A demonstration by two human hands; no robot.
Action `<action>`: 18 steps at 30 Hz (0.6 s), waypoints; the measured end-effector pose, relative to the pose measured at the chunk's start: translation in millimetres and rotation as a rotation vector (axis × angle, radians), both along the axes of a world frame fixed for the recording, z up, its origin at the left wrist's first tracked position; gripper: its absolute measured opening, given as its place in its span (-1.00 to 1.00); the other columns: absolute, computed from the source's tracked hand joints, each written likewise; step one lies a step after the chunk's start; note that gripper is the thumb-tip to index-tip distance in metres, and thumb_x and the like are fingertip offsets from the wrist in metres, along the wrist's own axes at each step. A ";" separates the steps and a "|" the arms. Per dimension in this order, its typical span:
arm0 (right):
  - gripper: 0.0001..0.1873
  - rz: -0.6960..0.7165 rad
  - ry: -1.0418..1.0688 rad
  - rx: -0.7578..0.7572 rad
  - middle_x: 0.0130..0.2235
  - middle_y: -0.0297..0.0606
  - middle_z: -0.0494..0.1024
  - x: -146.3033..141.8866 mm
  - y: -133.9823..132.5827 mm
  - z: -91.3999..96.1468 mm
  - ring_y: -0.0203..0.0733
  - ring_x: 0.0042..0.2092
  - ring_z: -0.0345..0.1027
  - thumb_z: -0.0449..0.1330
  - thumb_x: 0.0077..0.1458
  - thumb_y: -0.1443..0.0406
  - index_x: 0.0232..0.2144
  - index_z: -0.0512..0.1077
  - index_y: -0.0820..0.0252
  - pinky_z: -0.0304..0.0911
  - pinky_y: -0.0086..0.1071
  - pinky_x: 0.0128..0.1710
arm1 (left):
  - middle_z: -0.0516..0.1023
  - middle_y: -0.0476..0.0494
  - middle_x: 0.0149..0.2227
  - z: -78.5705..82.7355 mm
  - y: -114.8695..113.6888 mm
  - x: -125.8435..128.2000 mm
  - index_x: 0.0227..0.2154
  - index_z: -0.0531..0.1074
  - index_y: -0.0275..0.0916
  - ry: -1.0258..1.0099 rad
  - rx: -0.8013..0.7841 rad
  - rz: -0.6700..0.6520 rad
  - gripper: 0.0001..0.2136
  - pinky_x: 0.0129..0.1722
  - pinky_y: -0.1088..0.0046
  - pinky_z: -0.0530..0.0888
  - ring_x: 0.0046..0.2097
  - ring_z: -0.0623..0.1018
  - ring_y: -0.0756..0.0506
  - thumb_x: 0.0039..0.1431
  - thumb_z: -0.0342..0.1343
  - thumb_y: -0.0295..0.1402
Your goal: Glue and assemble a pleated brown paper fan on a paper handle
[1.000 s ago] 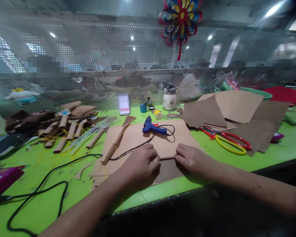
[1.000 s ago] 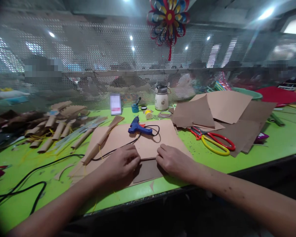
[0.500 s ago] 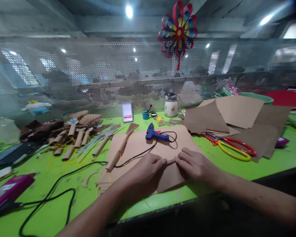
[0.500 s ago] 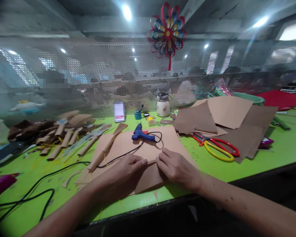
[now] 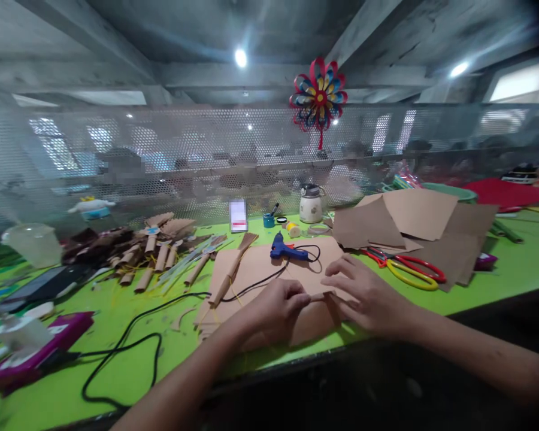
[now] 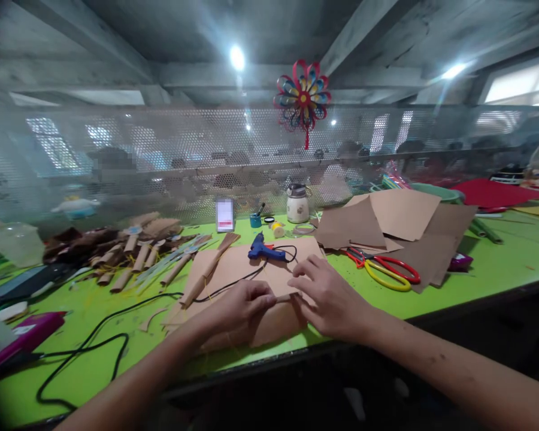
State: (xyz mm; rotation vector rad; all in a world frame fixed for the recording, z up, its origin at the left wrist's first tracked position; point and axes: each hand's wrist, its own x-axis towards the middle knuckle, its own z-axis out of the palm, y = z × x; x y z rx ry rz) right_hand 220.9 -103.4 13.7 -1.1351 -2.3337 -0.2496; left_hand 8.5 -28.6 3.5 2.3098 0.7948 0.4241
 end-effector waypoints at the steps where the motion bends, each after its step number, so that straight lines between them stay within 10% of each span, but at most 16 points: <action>1: -0.79 0.011 0.043 -0.042 -0.15 -0.06 0.38 -0.1 -5.1 4.5 -0.04 -0.09 0.19 0.11 0.12 0.39 -0.16 0.41 0.25 0.17 -0.14 -0.07 | 0.35 0.03 -0.55 1.9 -4.5 0.5 -0.49 0.41 -0.30 0.034 0.095 -0.022 -0.68 -0.49 0.52 0.17 -0.48 0.29 0.02 0.21 -0.05 -0.18; 9: -0.60 0.014 0.195 -0.510 -0.47 -0.31 0.45 0.4 -19.0 6.2 -0.29 -0.42 0.27 -0.07 0.28 0.17 -0.41 0.45 0.25 0.15 -0.44 -0.40 | 0.43 -0.09 -0.50 19.6 -31.3 6.8 -0.46 0.43 -0.27 0.254 0.807 -0.190 -0.86 -0.44 0.47 0.26 -0.42 0.41 -0.06 0.17 0.01 -0.45; 18: -0.59 0.082 0.200 -0.516 -0.47 -0.28 0.51 -2.7 -25.3 6.5 -0.31 -0.42 0.30 -0.03 0.27 0.14 -0.40 0.47 0.28 0.15 -0.48 -0.40 | 0.46 -0.07 -0.45 20.5 -38.9 -1.5 -0.42 0.42 -0.26 0.190 0.690 -0.176 -0.87 -0.41 0.49 0.28 -0.38 0.42 -0.04 0.20 0.00 -0.49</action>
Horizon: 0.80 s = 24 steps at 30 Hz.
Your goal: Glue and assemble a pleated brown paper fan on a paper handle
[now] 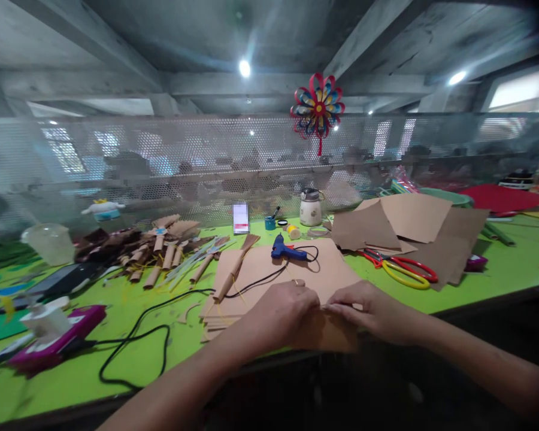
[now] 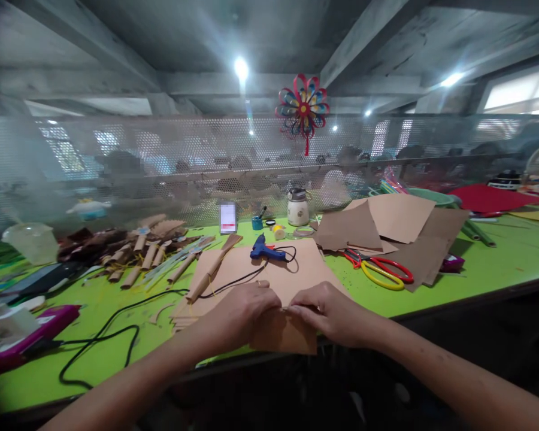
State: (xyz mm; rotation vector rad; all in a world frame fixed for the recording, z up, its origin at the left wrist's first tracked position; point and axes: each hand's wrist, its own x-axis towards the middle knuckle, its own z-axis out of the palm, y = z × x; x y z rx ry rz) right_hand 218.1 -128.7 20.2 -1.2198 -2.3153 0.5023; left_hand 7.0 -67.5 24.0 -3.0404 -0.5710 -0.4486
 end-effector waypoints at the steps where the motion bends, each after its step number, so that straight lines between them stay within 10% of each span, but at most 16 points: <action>1: -0.60 0.003 -0.011 0.001 -0.46 -0.27 0.52 -0.3 0.9 0.2 -0.31 -0.42 0.31 -0.03 0.27 0.14 -0.39 0.47 0.28 0.15 -0.48 -0.40 | 0.47 -0.07 -0.44 -1.3 1.2 -0.2 -0.41 0.42 -0.27 -0.006 -0.026 -0.003 -0.87 -0.40 0.49 0.28 -0.36 0.42 -0.04 0.20 -0.01 -0.49; 15: -0.80 0.144 -0.291 0.109 -0.45 -0.25 0.54 -12.5 82.0 21.9 -0.26 -0.42 0.36 0.03 0.17 0.41 -0.38 0.46 0.21 0.07 -0.45 -0.46 | 0.45 -0.04 -0.43 -3.0 46.0 -21.4 -0.39 0.34 -0.24 -0.063 -0.284 0.174 -0.92 -0.46 0.50 0.23 -0.42 0.38 -0.02 0.16 -0.02 -0.49; 19: -0.83 0.361 -0.424 0.132 -0.50 -0.34 0.50 -17.5 117.8 31.2 -0.27 -0.50 0.28 0.12 -0.01 0.50 -0.46 0.42 0.15 0.01 -0.42 -0.51 | 0.44 -0.03 -0.49 -25.0 55.5 -25.7 -0.44 0.33 -0.19 -0.258 -0.514 0.360 -0.77 -0.50 0.51 0.24 -0.47 0.38 0.00 0.27 -0.14 -0.29; 24: -0.87 0.474 -0.308 0.121 -0.60 -0.39 0.43 -4.2 160.2 22.4 -0.28 -0.60 0.17 0.17 -0.01 0.38 -0.54 0.42 0.06 0.05 -0.34 -0.51 | 0.52 -0.07 -0.40 -58.4 72.0 -38.2 -0.21 0.45 0.02 -0.336 -0.779 0.269 -0.80 -0.46 0.44 0.41 -0.36 0.50 -0.11 0.17 -0.03 -0.19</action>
